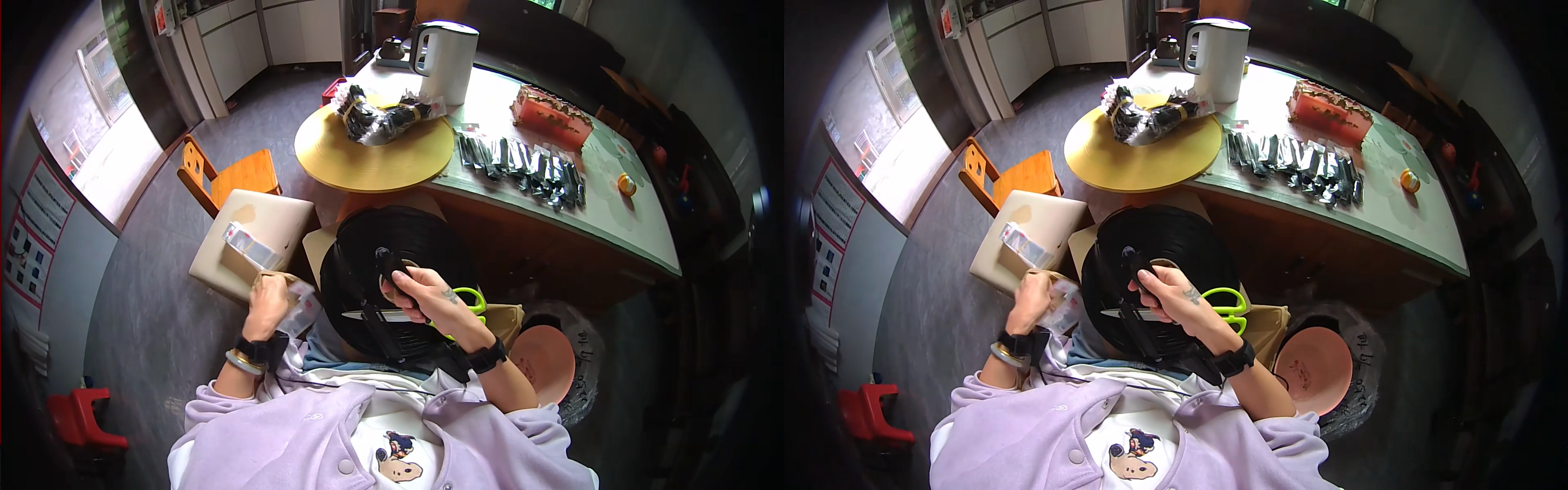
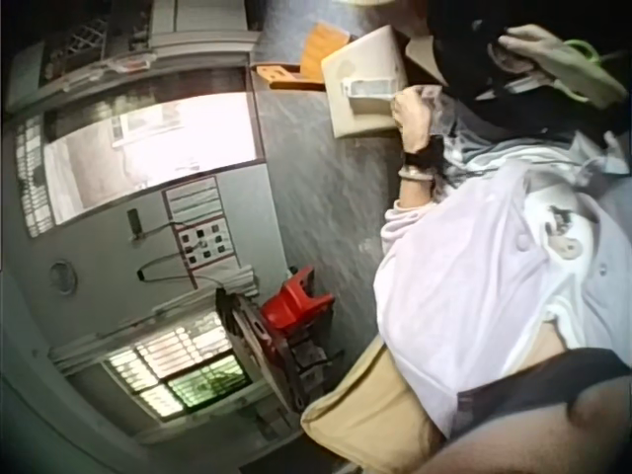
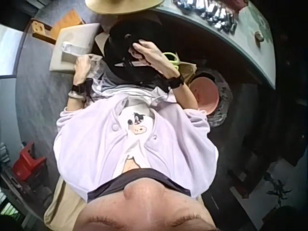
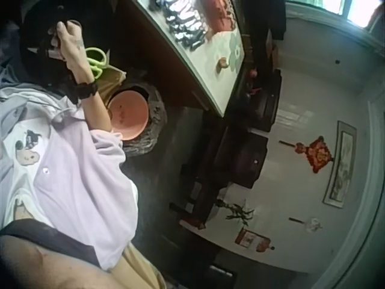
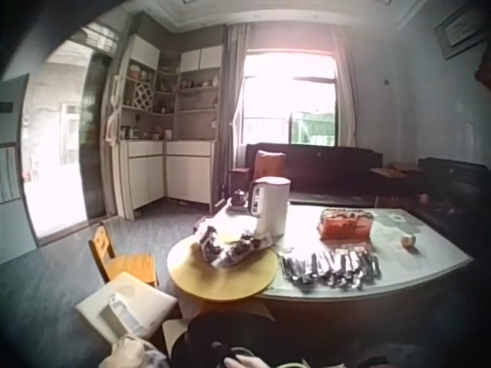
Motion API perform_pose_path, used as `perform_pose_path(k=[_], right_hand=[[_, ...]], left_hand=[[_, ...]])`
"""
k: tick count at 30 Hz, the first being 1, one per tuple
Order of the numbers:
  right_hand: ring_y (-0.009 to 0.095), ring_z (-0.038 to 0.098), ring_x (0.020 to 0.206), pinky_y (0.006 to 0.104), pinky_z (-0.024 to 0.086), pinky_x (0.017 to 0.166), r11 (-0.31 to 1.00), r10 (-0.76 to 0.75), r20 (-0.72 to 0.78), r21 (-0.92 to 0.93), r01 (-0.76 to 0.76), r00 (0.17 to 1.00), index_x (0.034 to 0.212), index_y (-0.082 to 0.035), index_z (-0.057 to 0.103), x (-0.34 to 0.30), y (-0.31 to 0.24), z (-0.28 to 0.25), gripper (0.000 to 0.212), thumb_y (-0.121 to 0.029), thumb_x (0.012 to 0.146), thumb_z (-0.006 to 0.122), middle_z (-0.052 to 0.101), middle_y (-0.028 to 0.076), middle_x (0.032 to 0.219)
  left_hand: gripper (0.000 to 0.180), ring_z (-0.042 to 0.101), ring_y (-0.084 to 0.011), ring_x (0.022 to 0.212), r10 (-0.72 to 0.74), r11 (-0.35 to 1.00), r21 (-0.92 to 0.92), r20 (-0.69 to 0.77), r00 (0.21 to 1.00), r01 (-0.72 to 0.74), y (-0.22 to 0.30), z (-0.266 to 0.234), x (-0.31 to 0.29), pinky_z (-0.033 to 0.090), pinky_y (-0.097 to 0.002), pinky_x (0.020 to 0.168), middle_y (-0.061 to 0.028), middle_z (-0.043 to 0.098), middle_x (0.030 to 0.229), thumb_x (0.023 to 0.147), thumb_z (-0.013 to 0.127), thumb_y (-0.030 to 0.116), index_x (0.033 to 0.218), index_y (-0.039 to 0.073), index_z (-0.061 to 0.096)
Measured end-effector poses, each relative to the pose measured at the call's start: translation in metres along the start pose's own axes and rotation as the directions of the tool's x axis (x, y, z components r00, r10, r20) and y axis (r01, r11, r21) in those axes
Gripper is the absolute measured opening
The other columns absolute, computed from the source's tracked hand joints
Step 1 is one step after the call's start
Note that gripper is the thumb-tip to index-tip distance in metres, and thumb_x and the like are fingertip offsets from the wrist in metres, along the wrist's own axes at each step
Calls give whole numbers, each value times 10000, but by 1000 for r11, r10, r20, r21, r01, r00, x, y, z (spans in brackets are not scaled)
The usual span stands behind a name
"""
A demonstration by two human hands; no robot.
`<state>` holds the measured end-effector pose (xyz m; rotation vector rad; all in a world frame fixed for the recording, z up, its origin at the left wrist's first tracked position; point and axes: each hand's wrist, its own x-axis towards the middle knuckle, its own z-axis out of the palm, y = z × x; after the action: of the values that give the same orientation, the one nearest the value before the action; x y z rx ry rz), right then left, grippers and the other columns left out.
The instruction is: The recorder uses scissors to cut open small plastic wrappers and sorts the internal components into a container.
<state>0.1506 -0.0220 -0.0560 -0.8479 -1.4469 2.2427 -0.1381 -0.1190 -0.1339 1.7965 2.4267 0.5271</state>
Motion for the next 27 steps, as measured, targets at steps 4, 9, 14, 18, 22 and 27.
perform_pose_path(k=[4, 9, 14, 18, 22, 27], right_hand=[[46, 397, 456, 184, 296, 368, 999, 24, 60, 28, -26, 998, 907, -23, 532, -2, -3, -3, 282, -279, 948, 419, 463, -32, 623], [95, 552, 521, 189, 374, 385, 999, -38, 132, 42, 33, 991, 940, -14, 517, -7, -8, 2, 277, -269, 950, 410, 597, 30, 706], [133, 643, 677, 191, 441, 429, 997, -77, 213, 7, 77, 974, 1005, -4, 515, -9, -7, -2, 289, -272, 948, 421, 644, 81, 803], [132, 638, 688, 189, 438, 427, 990, -79, 179, -100, 98, 981, 1034, 8, 516, -9, -5, 1, 313, -277, 948, 420, 643, 76, 804], [138, 636, 736, 198, 461, 473, 988, -89, 191, -108, 111, 977, 1062, 9, 516, -8, -2, -2, 321, -275, 949, 418, 646, 90, 843], [152, 631, 785, 249, 512, 598, 995, -88, 208, 54, 78, 974, 1068, 21, 516, -5, 3, -4, 301, -239, 951, 418, 641, 123, 898]], left_hand=[[146, 596, -212, 527, -46, 903, -428, -13, 999, 36, 35, -50, 23, 474, -314, 497, -162, 593, 666, 759, 478, -18, 854, -24, 588], [192, 577, -82, 537, 154, 798, -568, -130, 979, -201, 113, -82, 23, 484, -217, 502, -70, 607, 626, 812, 481, -1, 923, -35, 634], [164, 596, -68, 585, 263, 621, -770, 28, 964, -147, 144, -72, 20, 492, -208, 521, -38, 629, 656, 804, 617, 86, 895, -48, 635], [209, 610, -67, 610, 326, 628, -758, 50, 944, -177, 146, -61, 25, 491, -205, 522, -38, 640, 669, 763, 696, 131, 852, -46, 630], [207, 618, -69, 608, 290, 617, -774, 56, 955, -142, 151, -58, 22, 487, -200, 518, -43, 648, 675, 737, 725, 119, 820, -42, 627], [178, 618, -66, 591, 307, 681, -665, -123, 944, -308, 157, -55, 18, 482, -194, 512, -53, 650, 673, 740, 719, 98, 803, -36, 621]])
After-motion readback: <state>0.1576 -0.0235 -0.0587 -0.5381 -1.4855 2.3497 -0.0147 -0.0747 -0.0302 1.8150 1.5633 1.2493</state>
